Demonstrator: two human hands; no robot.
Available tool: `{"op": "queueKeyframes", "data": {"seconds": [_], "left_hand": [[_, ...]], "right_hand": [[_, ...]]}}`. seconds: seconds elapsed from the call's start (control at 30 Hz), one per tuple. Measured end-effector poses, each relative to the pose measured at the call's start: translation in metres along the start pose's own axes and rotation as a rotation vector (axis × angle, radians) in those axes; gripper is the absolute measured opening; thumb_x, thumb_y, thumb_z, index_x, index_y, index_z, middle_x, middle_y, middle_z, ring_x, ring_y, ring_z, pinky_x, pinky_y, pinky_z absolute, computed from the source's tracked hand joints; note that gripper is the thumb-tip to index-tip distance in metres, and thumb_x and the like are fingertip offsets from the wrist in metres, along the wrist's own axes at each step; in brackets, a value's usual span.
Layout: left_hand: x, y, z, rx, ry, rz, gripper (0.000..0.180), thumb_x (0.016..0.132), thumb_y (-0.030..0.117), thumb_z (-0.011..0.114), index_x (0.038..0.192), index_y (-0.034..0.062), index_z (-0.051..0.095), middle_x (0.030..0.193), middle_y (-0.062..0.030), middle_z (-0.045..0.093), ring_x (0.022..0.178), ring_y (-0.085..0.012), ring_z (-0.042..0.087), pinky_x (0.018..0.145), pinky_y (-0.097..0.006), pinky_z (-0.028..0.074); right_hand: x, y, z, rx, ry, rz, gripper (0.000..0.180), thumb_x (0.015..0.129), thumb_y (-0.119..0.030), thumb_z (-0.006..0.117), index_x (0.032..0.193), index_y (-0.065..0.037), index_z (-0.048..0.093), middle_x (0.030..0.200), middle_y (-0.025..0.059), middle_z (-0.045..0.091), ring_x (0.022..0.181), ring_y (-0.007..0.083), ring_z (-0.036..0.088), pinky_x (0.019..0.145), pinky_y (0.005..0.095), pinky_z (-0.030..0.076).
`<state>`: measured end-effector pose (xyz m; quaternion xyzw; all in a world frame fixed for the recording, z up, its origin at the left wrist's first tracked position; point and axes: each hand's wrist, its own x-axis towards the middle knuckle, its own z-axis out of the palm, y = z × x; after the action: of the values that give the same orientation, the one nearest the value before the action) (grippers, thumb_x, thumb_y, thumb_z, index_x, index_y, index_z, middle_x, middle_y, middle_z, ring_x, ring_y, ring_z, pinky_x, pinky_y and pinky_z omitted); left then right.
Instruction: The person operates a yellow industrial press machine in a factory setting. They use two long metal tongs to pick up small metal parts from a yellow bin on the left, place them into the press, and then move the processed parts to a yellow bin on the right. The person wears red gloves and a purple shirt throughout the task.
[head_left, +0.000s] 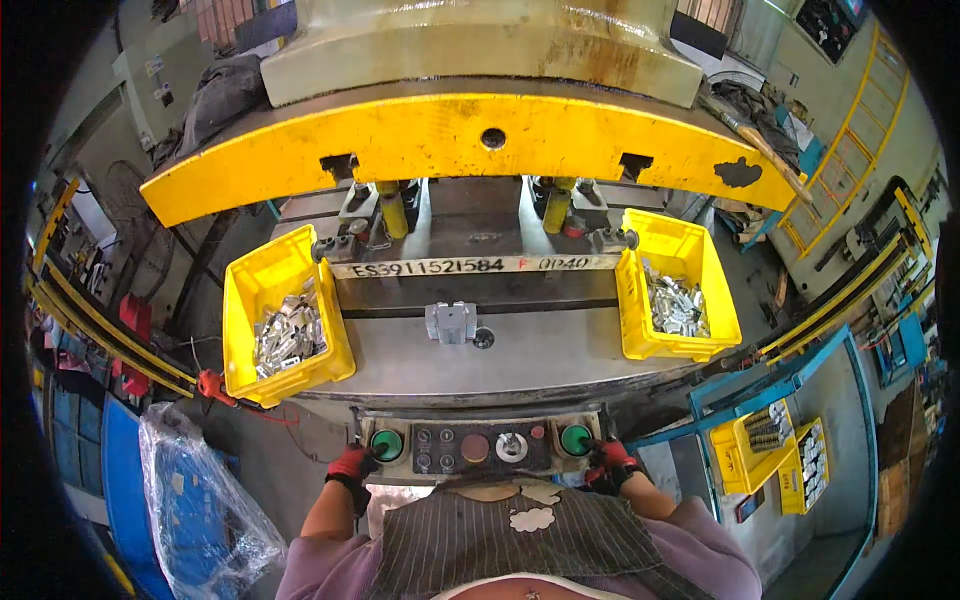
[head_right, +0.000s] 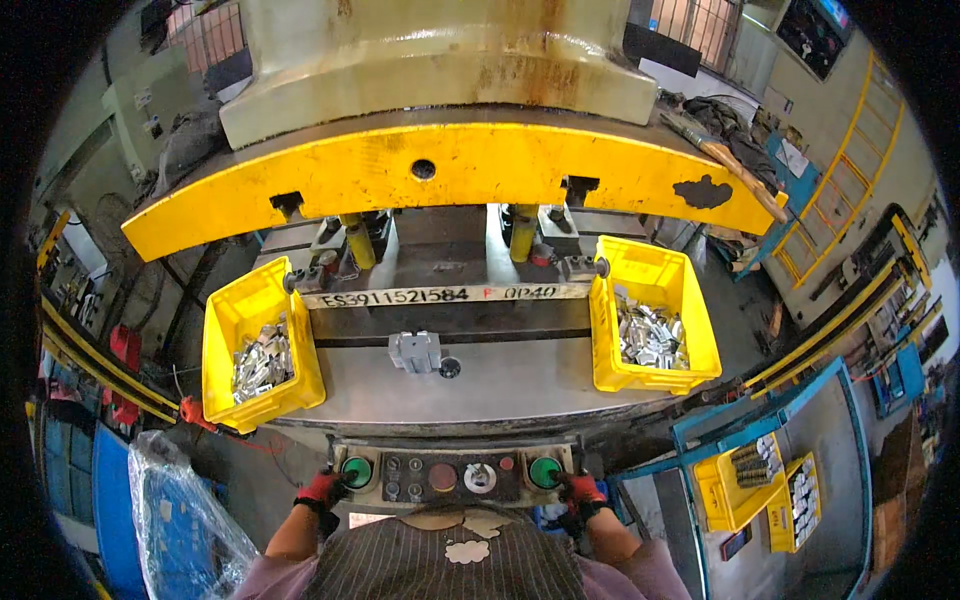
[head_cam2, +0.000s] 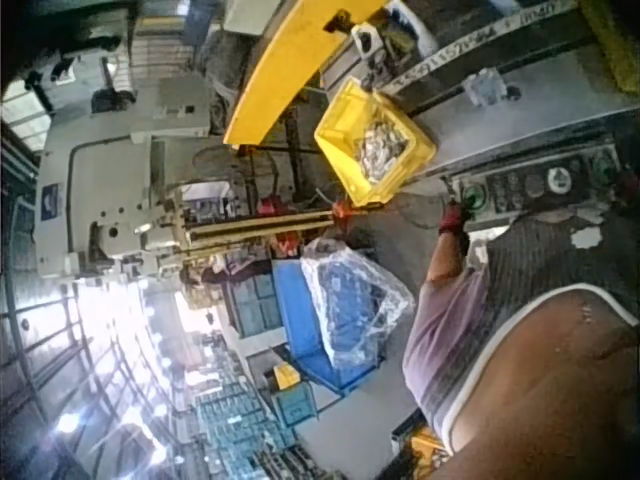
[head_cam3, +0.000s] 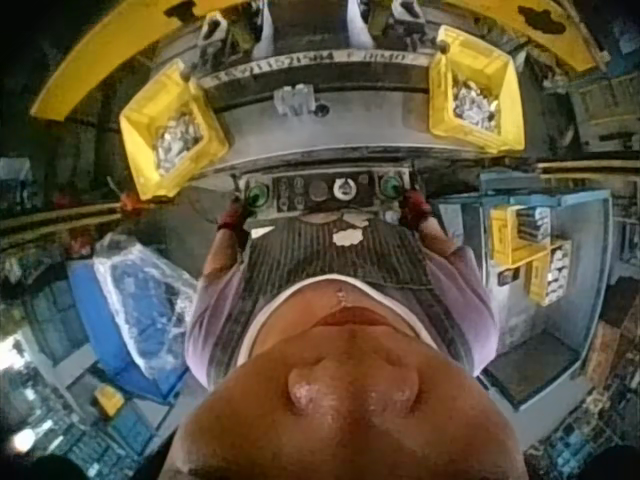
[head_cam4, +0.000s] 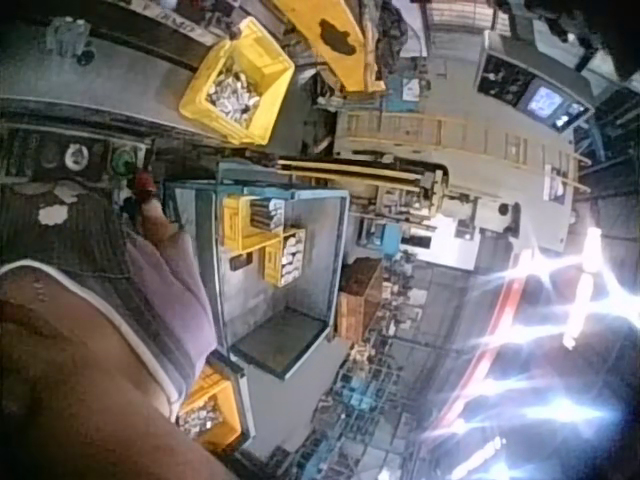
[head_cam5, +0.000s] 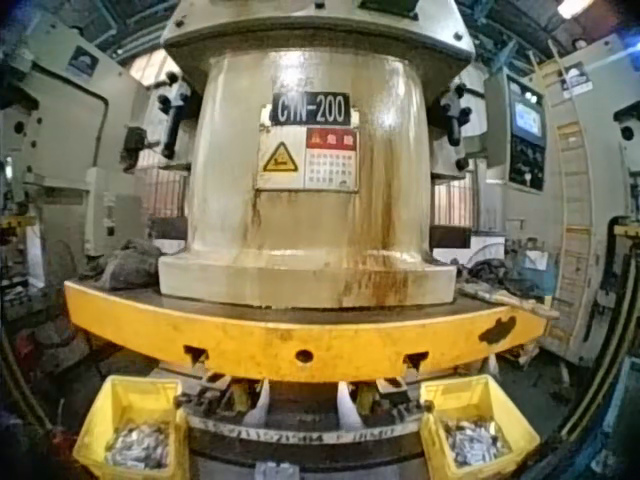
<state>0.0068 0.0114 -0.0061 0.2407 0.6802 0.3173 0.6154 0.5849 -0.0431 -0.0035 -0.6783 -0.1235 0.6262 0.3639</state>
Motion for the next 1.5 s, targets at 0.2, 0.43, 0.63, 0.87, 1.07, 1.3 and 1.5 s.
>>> {"op": "queueKeyframes", "data": {"seconds": [0.2, 0.43, 0.63, 0.87, 1.07, 1.3, 1.5], "left_hand": [[-0.051, -0.037, -0.032, 0.072, 0.254, 0.571, 0.027, 0.084, 0.027, 0.051, 0.105, 0.0094, 0.054, 0.095, -0.0065, 0.056, 0.076, -0.0172, 0.054, 0.066, -0.030, 0.044], [-0.093, 0.064, -0.039, -0.721, 0.943, 0.595, 0.042, 0.086, 0.043, 0.049, 0.113, 0.0108, 0.050, 0.102, -0.0079, 0.057, 0.067, -0.0144, 0.054, 0.057, -0.026, 0.042], [-0.104, 0.140, -0.016, -0.416, 0.515, 0.834, 0.037, 0.087, 0.035, 0.050, 0.116, 0.0113, 0.047, 0.089, -0.0040, 0.060, 0.059, -0.0077, 0.051, 0.047, -0.021, 0.043], [-0.139, 0.202, 0.092, -0.337, 0.096, 0.767, 0.026, 0.091, 0.020, 0.045, 0.113, 0.0072, 0.047, 0.078, -0.0008, 0.057, 0.053, -0.0040, 0.043, 0.044, -0.022, 0.040], [-0.102, 0.292, 0.139, 0.010, -0.226, 1.013, 0.034, 0.088, 0.023, 0.050, 0.120, 0.0113, 0.043, 0.080, -0.0012, 0.055, 0.053, -0.0049, 0.046, 0.043, -0.020, 0.040], [-0.052, 0.415, 0.227, 0.047, -0.474, 0.747, 0.027, 0.088, 0.019, 0.049, 0.112, 0.0078, 0.048, 0.083, -0.0019, 0.054, 0.071, -0.0114, 0.053, 0.057, -0.027, 0.046], [-0.006, 0.418, 0.256, -0.200, -0.523, 0.729, 0.015, 0.086, 0.013, 0.049, 0.100, 0.0112, 0.054, 0.072, 0.0005, 0.052, 0.057, -0.0087, 0.050, 0.045, -0.021, 0.041]], "right_hand": [[-0.047, -0.018, 0.037, 0.611, 0.682, -0.560, 0.037, 0.082, -0.019, 0.058, 0.116, -0.011, 0.046, 0.074, 0.0036, 0.055, 0.053, 0.0145, 0.049, 0.044, 0.0280, 0.039], [-0.142, -0.221, 0.105, -0.138, 0.213, -0.964, 0.040, 0.082, -0.011, 0.058, 0.117, -0.005, 0.041, 0.081, 0.0013, 0.052, 0.067, 0.0098, 0.049, 0.057, 0.0236, 0.041], [-0.129, -0.344, 0.242, -0.788, 0.318, -1.537, 0.048, 0.074, -0.021, 0.062, 0.116, -0.007, 0.044, 0.095, 0.0155, 0.058, 0.086, 0.0315, 0.058, 0.069, 0.0392, 0.046], [-0.087, -0.384, 0.275, -0.890, 0.394, -1.372, 0.044, 0.072, -0.026, 0.063, 0.110, -0.008, 0.049, 0.084, 0.0132, 0.059, 0.080, 0.0309, 0.059, 0.068, 0.0405, 0.046], [-0.111, -0.356, 0.247, -0.231, 0.089, -1.425, 0.033, 0.076, -0.011, 0.061, 0.107, -0.005, 0.050, 0.089, 0.0090, 0.060, 0.083, 0.0193, 0.058, 0.070, 0.0298, 0.045], [-0.139, -0.235, 0.178, 0.007, 0.072, -1.192, 0.050, 0.076, 0.001, 0.060, 0.123, -0.003, 0.042, 0.097, 0.0015, 0.057, 0.087, 0.0096, 0.052, 0.079, 0.0242, 0.042], [-0.162, -0.146, 0.072, -0.024, 0.291, -1.157, 0.046, 0.078, 0.000, 0.059, 0.121, -0.001, 0.043, 0.096, 0.0035, 0.057, 0.087, 0.0104, 0.053, 0.079, 0.0248, 0.042]]}}
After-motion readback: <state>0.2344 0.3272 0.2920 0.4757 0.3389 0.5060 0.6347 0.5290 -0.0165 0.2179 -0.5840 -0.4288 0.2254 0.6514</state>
